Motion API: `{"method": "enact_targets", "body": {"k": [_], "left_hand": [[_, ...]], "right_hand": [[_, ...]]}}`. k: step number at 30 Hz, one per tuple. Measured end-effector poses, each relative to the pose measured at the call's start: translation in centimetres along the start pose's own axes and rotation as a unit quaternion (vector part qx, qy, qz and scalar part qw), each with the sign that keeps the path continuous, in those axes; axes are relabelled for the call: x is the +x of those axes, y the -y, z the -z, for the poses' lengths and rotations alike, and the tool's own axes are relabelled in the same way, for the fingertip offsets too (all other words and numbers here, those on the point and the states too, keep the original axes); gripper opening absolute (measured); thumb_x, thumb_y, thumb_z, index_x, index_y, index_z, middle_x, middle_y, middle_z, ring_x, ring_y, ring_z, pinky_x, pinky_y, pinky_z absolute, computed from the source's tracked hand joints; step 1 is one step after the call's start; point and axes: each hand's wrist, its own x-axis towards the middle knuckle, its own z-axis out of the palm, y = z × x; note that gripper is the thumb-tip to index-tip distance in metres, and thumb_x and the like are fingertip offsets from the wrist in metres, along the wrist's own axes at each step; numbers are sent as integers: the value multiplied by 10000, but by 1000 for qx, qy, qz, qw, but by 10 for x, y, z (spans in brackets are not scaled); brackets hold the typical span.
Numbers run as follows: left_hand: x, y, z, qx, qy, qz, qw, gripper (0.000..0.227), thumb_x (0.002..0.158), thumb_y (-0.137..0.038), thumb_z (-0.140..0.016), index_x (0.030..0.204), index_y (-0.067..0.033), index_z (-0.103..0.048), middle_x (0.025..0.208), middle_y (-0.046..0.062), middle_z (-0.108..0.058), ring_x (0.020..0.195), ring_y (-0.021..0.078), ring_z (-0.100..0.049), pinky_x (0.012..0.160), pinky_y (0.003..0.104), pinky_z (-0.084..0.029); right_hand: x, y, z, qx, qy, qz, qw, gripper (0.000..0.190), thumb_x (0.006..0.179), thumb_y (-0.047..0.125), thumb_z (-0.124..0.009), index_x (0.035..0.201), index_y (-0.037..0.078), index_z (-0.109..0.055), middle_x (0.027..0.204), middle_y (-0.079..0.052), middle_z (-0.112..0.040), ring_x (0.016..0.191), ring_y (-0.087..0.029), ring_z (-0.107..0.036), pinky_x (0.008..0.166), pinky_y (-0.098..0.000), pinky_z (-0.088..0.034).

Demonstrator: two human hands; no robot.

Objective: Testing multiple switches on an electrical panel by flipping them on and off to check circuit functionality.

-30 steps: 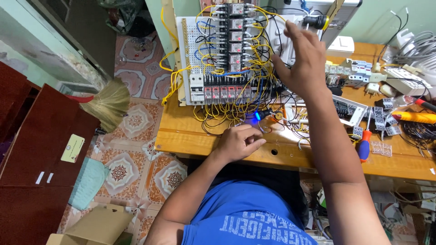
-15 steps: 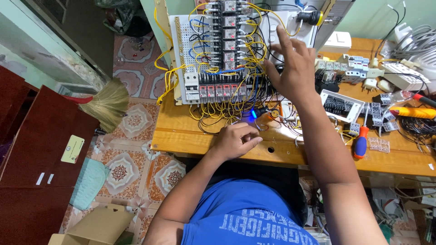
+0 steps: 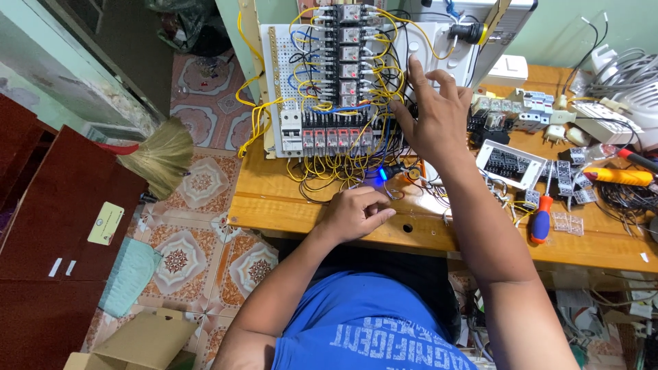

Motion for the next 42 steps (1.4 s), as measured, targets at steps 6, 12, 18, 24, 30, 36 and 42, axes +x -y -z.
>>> {"method": "enact_targets", "body": {"k": [6, 12, 18, 24, 30, 36, 42], "left_hand": [[2, 0, 1, -2, 0, -8, 1000, 159, 921, -293, -749, 914, -139, -710, 761, -13, -654, 646, 154, -600, 559, 316, -473], [0, 3, -2, 0, 0, -4, 1000, 170, 920, -306, -749, 910, -141, -709, 766, -12, -663, 632, 145, -613, 543, 308, -479], [1, -1, 1, 0, 4, 0, 1000, 187, 924, -313, -739, 925, -128, -712, 742, -10, -643, 639, 165, -601, 557, 330, -464], [2, -1, 0, 6, 9, 0, 1000, 183, 922, -306, -749, 927, -126, -716, 753, -8, -640, 653, 165, -596, 554, 327, -466], [2, 2, -3, 12, 3, 7, 1000, 193, 912, -326, -754, 937, -136, -729, 785, -15, -683, 658, 150, -635, 555, 315, -488], [2, -2, 0, 11, 7, 12, 1000, 171, 921, -321, -747, 953, -154, -737, 805, -25, -695, 659, 140, -647, 576, 311, -511], [2, 2, -2, 14, 17, 8, 1000, 166, 943, -337, -720, 908, -175, -721, 746, -30, -633, 654, 138, -596, 569, 312, -469]], "right_hand": [[11, -2, -9, -8, -79, 11, 997, 776, 1115, 531, -619, 1668, 175, -207, 1519, -111, -617, 1245, -362, -448, 839, -473, -344], [18, -2, -6, -37, -18, -9, 999, 822, 1141, 594, -559, 1688, 171, -114, 1320, -114, -718, 1226, -342, -424, 840, -472, -320], [16, 6, 1, -68, 20, -4, 998, 760, 1125, 616, -471, 1659, 154, -193, 1567, -134, -567, 1260, -387, -442, 873, -475, -329], [15, 1, 0, -49, 0, -5, 999, 791, 1100, 607, -550, 1643, 100, -279, 1268, -123, -727, 1190, -353, -457, 820, -481, -319], [11, 2, 5, -6, 6, -18, 1000, 761, 1091, 614, -543, 1624, 120, -316, 1336, -134, -717, 1218, -354, -445, 827, -466, -298], [4, -29, -5, 95, -244, -36, 964, 291, 1034, 159, -758, 1306, 80, -690, 1006, -141, -594, 981, -315, -495, 758, -437, -431], [7, -51, 21, 103, -335, -53, 935, 176, 1099, 120, -590, 1245, 50, -659, 1068, -100, -751, 949, -233, -487, 770, -371, -392]]}}
